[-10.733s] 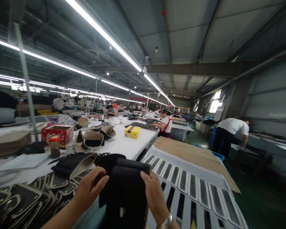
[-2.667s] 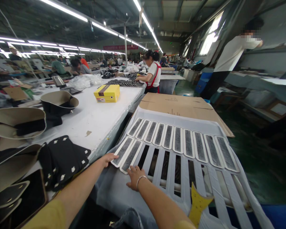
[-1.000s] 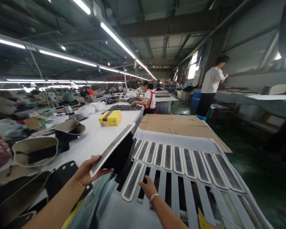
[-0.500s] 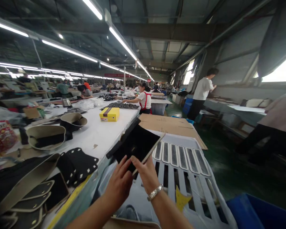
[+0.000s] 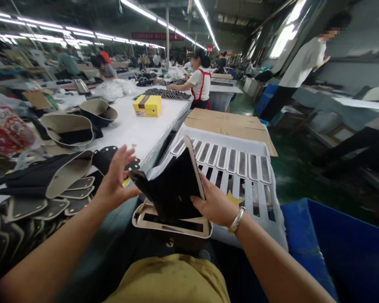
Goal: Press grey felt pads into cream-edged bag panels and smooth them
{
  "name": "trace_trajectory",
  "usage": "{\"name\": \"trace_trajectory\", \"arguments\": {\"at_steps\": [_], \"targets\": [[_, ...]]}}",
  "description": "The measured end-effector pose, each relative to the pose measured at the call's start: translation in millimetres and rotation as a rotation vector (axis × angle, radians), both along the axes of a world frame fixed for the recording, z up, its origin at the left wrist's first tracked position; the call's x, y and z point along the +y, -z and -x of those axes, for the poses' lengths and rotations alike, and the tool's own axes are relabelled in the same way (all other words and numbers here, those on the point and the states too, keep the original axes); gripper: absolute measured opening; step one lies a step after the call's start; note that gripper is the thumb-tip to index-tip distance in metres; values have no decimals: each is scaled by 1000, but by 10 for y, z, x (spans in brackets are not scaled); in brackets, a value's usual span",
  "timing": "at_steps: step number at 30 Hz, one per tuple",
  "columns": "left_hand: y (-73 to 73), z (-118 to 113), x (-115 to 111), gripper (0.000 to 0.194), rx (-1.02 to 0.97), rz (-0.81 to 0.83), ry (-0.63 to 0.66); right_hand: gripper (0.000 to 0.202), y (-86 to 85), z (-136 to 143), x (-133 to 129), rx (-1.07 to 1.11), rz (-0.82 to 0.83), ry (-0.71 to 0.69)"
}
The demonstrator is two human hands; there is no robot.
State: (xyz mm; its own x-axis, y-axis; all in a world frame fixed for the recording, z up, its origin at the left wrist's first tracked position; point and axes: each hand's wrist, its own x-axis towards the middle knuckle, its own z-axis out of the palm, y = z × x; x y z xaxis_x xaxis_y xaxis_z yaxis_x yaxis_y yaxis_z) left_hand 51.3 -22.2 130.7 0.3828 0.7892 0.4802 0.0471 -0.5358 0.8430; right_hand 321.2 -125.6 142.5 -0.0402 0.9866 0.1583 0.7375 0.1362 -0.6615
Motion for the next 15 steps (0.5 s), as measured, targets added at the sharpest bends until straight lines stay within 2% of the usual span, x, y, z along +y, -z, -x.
{"name": "trace_trajectory", "arguments": {"at_steps": [4, 6, 8, 11, 13, 15], "targets": [[72, 103, -50, 65, 18, 460, 527, 69, 29, 92, 1, -221, 8, -107], [75, 165, -82, 59, -4, 589, 646, 74, 21, 114, 6, -289, 47, -160], [83, 203, -105, 61, 9, 603, 664, 75, 41, 144, 7, -358, 114, -167], [146, 182, -125, 58, 223, 497, 579, 78, 127, 227, 11, -445, 168, -132], [237, 129, -132, 41, 387, 424, 459, 79, 198, 298, 16, -487, 168, -131], [369, 67, -135, 21, 414, 461, 328, 80, 262, 367, 10, -520, 159, -138]]}}
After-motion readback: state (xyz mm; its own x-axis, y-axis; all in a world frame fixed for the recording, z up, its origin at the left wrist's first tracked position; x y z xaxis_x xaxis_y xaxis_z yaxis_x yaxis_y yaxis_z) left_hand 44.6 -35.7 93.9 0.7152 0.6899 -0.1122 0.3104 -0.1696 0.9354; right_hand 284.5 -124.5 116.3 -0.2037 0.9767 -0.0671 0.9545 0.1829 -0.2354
